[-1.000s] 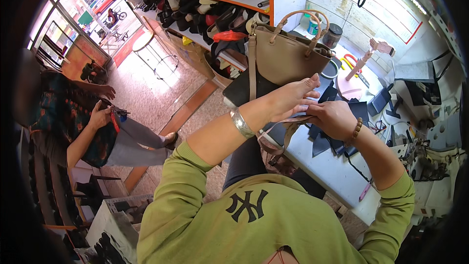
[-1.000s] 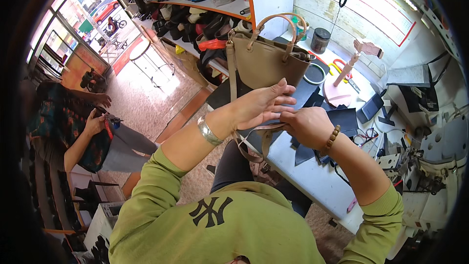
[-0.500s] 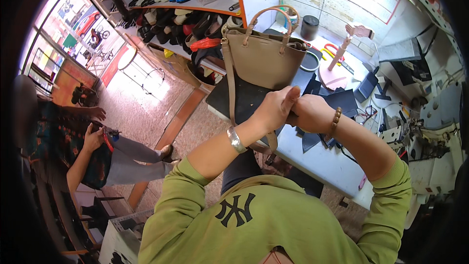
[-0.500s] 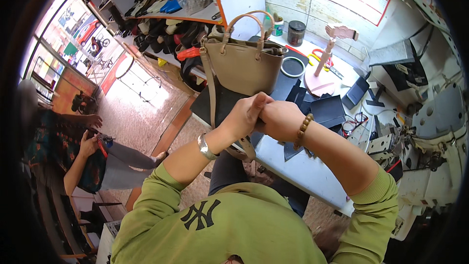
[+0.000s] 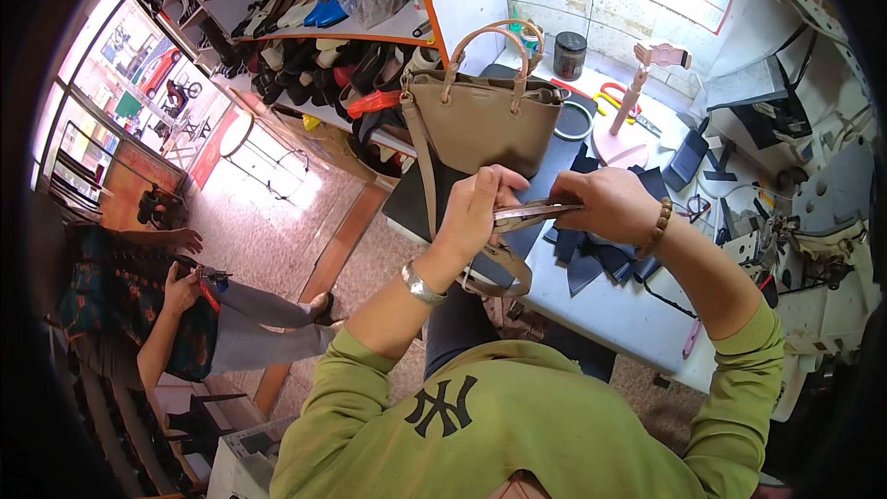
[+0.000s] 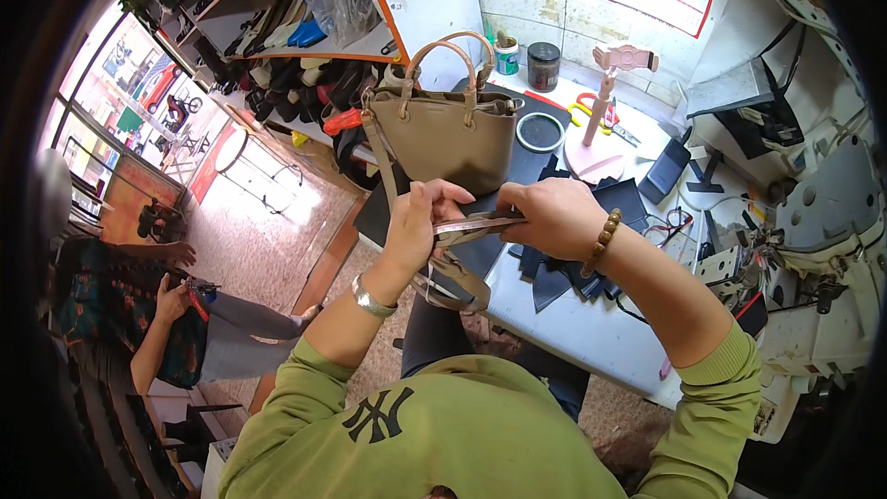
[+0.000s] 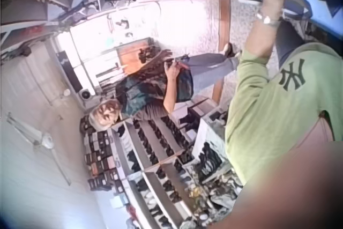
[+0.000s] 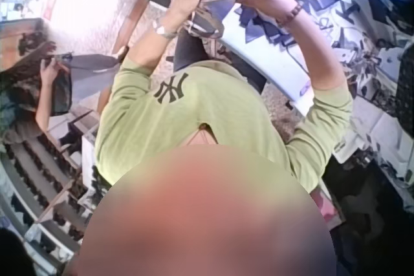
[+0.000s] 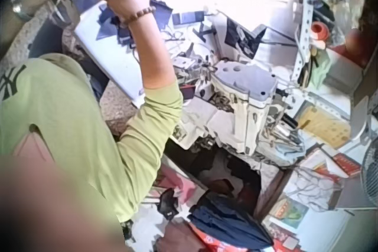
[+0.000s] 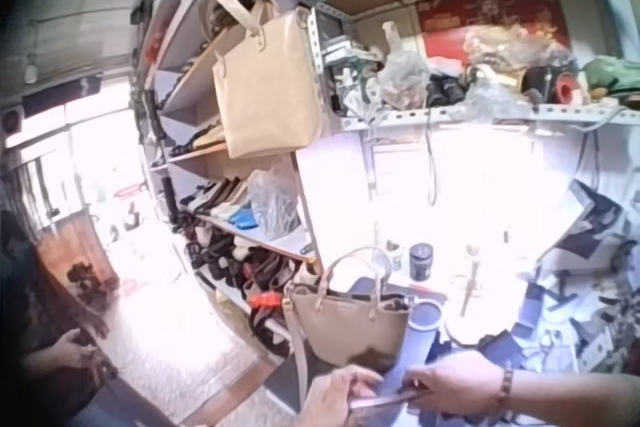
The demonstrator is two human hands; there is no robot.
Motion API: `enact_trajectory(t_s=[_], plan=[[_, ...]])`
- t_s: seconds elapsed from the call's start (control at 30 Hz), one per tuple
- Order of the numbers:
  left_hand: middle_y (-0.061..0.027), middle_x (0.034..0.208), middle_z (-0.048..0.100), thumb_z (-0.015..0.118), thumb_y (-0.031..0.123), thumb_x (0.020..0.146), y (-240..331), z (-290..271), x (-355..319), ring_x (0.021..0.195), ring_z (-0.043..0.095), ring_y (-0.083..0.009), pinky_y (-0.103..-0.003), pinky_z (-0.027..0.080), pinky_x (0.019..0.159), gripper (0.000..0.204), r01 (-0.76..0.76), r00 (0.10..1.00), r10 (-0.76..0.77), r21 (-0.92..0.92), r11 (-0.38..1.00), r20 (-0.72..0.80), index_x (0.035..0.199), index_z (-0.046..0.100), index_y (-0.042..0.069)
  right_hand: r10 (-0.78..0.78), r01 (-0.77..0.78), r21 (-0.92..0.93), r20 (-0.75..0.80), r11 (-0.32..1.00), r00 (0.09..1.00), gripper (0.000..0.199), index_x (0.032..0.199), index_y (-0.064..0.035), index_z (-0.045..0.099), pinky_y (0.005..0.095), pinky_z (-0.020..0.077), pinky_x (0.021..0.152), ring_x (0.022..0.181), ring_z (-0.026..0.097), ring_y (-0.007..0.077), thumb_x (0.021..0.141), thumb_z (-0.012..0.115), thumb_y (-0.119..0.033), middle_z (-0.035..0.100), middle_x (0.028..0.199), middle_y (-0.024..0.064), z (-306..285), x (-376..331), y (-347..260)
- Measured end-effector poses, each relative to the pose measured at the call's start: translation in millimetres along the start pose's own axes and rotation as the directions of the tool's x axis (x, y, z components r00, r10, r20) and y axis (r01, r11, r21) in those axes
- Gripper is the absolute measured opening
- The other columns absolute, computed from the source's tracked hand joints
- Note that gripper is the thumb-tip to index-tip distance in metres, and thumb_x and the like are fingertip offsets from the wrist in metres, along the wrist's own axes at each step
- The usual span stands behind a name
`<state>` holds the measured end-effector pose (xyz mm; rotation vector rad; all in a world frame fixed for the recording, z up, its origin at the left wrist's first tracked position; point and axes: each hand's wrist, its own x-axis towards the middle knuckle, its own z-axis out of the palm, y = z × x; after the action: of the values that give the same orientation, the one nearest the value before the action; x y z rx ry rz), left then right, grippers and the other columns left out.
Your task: The person measures and attaches a strap to a handbag using a measuring tape and a small tool, then hands the bag to a customer. The person also handles a plastic-wrapped item and a black fabric piece on the workbench.
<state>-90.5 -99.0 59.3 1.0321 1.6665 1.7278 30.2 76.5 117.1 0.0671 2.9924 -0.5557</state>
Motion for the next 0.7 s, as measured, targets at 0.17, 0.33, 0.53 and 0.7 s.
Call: enact_trajectory(t_s=[0.17, 0.33, 0.53, 0.7], plan=[[-0.0016, 0.061, 0.057, 0.036, 0.053, 0.096, 2, -7, -1, 0.043, 0.045, -0.0026, -0.016, 0.032, 0.038, 0.063, 0.001, 1.0, 0.0, -0.036, 0.999, 0.025, 0.094, 0.062, -0.005, -0.028, 0.028, 0.04, -0.019, 0.999, 0.999, 0.026, 0.095, -0.0115, 0.062, 0.0366, 0.0471, 0.06, 0.068, 0.063, 0.0277, 0.077, 0.071, -0.029, 0.066, 0.075, 0.0079, -2, 1, 5], [0.0003, 0.063, 0.059, 0.064, 0.02, 0.087, 7, -11, 1, 0.045, 0.045, -0.0009, -0.016, 0.031, 0.039, 0.02, 0.196, 0.966, -0.201, 0.045, 0.98, 0.164, 0.091, 0.067, 0.001, -0.069, 0.062, 0.153, 0.041, 0.986, 0.997, 0.027, 0.095, -0.011, 0.064, 0.0374, 0.0481, 0.064, 0.073, 0.064, 0.0272, 0.076, 0.069, -0.03, 0.066, 0.075, 0.0092, -6, 4, 9], [-0.0014, 0.074, 0.065, 0.07, 0.008, 0.081, 6, -15, 1, 0.062, 0.054, -0.0032, -0.017, 0.042, 0.053, 0.017, 0.15, 0.965, -0.149, 0.011, 0.989, 0.214, 0.095, 0.068, -0.002, -0.111, 0.083, 0.264, 0.093, 0.961, 0.989, 0.029, 0.099, -0.0079, 0.064, 0.034, 0.0488, 0.065, 0.074, 0.064, 0.0248, 0.076, 0.07, -0.024, 0.067, 0.079, 0.0094, -11, 6, 12], [-0.0025, 0.077, 0.066, 0.07, 0.007, 0.081, 3, -21, -4, 0.066, 0.056, -0.0041, -0.017, 0.044, 0.057, 0.017, 0.125, 0.975, -0.121, -0.009, 0.992, 0.186, 0.095, 0.068, -0.003, -0.152, 0.063, 0.439, 0.171, 0.896, 0.974, 0.032, 0.105, -0.0044, 0.063, 0.0304, 0.0495, 0.07, 0.076, 0.064, 0.0196, 0.078, 0.071, -0.02, 0.067, 0.084, 0.009, -15, 13, 20]])
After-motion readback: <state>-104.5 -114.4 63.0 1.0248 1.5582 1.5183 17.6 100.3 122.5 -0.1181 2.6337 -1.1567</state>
